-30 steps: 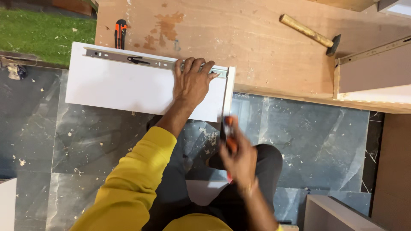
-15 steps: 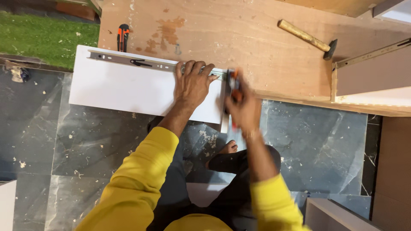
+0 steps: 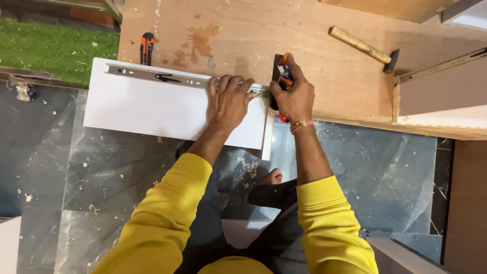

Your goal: The person assembles a wooden drawer by attaching a metal slide to the side panel using a small tool, then uses a sanding block to smooth the surfaces and edges of the white-painted drawer components.

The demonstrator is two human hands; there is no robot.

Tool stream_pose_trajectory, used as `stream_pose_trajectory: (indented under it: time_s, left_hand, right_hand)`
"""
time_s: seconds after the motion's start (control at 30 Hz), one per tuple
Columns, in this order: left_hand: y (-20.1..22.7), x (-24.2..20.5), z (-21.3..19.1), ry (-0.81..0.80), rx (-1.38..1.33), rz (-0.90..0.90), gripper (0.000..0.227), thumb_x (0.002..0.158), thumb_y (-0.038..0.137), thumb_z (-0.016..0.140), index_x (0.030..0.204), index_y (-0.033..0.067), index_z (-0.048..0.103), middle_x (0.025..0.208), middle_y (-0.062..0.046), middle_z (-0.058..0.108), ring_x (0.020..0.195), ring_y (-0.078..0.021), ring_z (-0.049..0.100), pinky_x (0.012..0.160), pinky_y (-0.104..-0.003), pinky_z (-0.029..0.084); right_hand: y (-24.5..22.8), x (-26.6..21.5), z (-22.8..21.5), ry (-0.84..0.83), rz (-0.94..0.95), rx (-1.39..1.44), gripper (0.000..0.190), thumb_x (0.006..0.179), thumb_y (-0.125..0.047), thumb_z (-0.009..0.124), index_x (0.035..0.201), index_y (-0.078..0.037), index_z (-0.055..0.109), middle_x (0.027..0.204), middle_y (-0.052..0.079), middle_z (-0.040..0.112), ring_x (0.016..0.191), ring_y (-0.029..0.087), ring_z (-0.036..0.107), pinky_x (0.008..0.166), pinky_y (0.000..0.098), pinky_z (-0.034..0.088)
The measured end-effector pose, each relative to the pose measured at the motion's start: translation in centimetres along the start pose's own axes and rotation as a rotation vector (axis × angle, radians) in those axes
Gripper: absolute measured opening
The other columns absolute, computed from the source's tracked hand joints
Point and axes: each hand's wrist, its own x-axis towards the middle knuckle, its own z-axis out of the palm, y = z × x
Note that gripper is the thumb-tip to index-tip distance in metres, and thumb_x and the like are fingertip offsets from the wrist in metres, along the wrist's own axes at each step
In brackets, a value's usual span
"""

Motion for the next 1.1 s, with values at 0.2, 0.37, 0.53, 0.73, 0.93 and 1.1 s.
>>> stream_pose_trajectory:
  time_s: [0.2, 0.37, 0.53, 0.73, 0.93, 1.1]
  left_hand:
    - [-0.3, 0.1, 0.4, -0.026, 0.037, 0.009, 0.039, 0.1, 0.043, 0.061, 0.129, 0.0189, 0.069, 0.124, -0.002, 0.066, 0.124, -0.0236, 0.052, 0.111, -0.054, 0.026]
    - [-0.3, 0.2, 0.9, -0.013, 0.02, -0.002, 0.039, 0.098, 0.043, 0.061, 0.128, 0.0196, 0.069, 0.124, -0.001, 0.066, 0.125, -0.0238, 0.051, 0.111, -0.054, 0.025]
    - [-0.3, -0.1, 0.5, 0.013, 0.012, 0.011, 0.038, 0.099, 0.042, 0.062, 0.128, 0.0201, 0.069, 0.124, -0.001, 0.066, 0.126, -0.0234, 0.051, 0.112, -0.053, 0.026]
    - [-0.2, -0.2, 0.3, 0.007, -0.003, 0.013, 0.037, 0.099, 0.042, 0.062, 0.127, 0.0195, 0.07, 0.123, -0.002, 0.067, 0.124, -0.0233, 0.052, 0.112, -0.053, 0.026]
    - [-0.5, 0.1, 0.9, 0.022, 0.033, 0.017, 0.038, 0.099, 0.042, 0.062, 0.127, 0.0187, 0.07, 0.124, -0.002, 0.067, 0.124, -0.0233, 0.052, 0.111, -0.053, 0.026]
    - [-0.3, 0.1, 0.8, 0.005, -0.013, -0.002, 0.038, 0.098, 0.042, 0.063, 0.128, 0.0203, 0.07, 0.123, -0.001, 0.067, 0.124, -0.0232, 0.052, 0.112, -0.053, 0.027]
  right_hand:
    - [-1.5, -16.1, -2.7, -0.072, 0.041, -0.056, 0.077, 0.079, -0.014, 0.08, 0.152, -0.012, 0.053, 0.075, 0.005, 0.061, 0.07, 0.019, 0.065, 0.068, 0.0337, 0.056]
    - [-1.7, -19.1, -3.3, -0.032, -0.024, -0.071, 0.079, 0.079, -0.016, 0.081, 0.153, -0.014, 0.052, 0.104, 0.011, 0.071, 0.092, 0.022, 0.074, 0.078, 0.0352, 0.061]
    - [0.0, -1.3, 0.3, -0.026, 0.062, -0.05, 0.075, 0.079, -0.02, 0.077, 0.15, -0.017, 0.054, 0.089, 0.011, 0.076, 0.076, 0.024, 0.074, 0.071, 0.0375, 0.059]
    - [-0.3, -6.8, -0.9, -0.134, 0.189, -0.035, 0.079, 0.078, -0.014, 0.073, 0.155, -0.018, 0.051, 0.071, 0.012, 0.06, 0.065, 0.023, 0.06, 0.061, 0.0372, 0.054]
    - [-2.3, -21.2, -3.1, -0.047, 0.025, -0.072, 0.073, 0.078, -0.017, 0.081, 0.146, -0.008, 0.056, 0.105, 0.018, 0.074, 0.094, 0.031, 0.076, 0.082, 0.0383, 0.06]
    - [0.6, -7.5, -0.7, -0.143, 0.273, -0.046, 0.072, 0.079, -0.021, 0.076, 0.147, -0.015, 0.056, 0.093, 0.013, 0.078, 0.078, 0.025, 0.075, 0.074, 0.0364, 0.06]
